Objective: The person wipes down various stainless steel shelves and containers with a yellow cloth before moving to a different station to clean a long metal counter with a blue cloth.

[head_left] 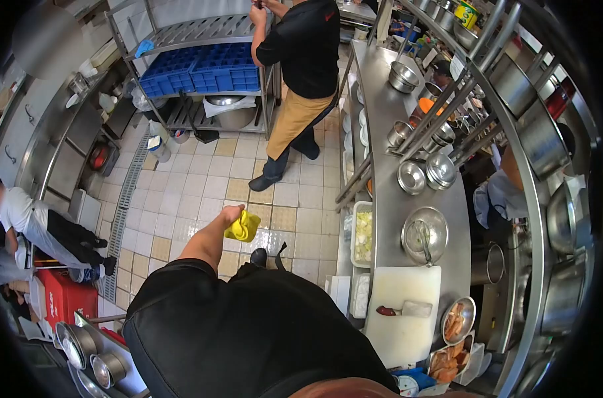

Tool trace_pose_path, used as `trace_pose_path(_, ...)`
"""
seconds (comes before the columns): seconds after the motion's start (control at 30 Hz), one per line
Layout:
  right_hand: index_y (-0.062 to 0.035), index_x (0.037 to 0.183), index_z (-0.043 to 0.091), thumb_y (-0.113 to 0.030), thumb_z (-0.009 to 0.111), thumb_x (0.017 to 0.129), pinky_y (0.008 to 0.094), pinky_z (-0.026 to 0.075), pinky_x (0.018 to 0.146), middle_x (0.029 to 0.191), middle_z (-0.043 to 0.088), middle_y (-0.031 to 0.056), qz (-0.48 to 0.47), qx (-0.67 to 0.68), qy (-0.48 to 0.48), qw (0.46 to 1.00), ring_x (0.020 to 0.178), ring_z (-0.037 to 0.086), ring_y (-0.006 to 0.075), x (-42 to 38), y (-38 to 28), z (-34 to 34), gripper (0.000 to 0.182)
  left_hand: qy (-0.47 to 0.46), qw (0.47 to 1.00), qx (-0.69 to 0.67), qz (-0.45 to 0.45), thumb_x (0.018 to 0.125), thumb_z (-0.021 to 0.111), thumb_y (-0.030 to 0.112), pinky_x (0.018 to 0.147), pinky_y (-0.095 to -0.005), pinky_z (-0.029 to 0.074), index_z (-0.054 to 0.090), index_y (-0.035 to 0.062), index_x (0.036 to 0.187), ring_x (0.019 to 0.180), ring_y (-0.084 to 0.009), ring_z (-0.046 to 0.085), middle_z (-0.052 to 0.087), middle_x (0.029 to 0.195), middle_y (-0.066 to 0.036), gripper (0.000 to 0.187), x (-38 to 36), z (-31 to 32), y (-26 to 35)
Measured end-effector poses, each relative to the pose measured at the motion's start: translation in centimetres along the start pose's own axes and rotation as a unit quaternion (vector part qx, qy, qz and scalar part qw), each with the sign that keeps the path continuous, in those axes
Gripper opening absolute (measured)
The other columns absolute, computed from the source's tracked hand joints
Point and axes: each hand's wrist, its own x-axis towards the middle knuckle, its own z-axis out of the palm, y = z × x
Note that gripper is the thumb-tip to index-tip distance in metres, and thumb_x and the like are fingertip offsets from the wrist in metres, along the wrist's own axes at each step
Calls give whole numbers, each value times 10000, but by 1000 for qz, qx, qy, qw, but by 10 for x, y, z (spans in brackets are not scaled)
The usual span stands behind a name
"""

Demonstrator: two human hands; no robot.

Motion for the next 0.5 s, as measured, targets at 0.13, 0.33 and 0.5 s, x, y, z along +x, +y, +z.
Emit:
trace_pose_path(0.13, -62, 1057, 671, -279, 595, 923, 301, 430, 556, 873, 685, 52, 11, -2, 6, 1000, 652, 584, 153, 1, -4, 11, 266, -27, 999, -21, 23, 948, 601, 384, 704, -411, 560, 668, -73, 1013, 757, -271, 697, 708, 928, -150, 466, 6, 9, 17)
trace_pose_path(0.33, -59, 1065, 671, -286, 594, 924, 303, 431, 555, 876, 688, 54, 23, -4, 22, 1000, 648, 585, 155, -4, -9, 24, 278, -26, 999, 40, 7, 942, 598, 397, 779, -418, 541, 668, -96, 1069, 858, -287, 695, 701, 1026, -191, 514, 12, -1, 25)
trace_pose_path(0.5, -57, 1072, 671, -291, 594, 925, 305, 432, 555, 879, 691, 56, 27, 10, 40, 999, 646, 585, 157, -19, -11, 34, 287, -56, 996, 74, 8, 940, 598, 401, 866, -409, 521, 660, -112, 1121, 950, -305, 684, 692, 1110, -218, 547, 74, -4, -13)
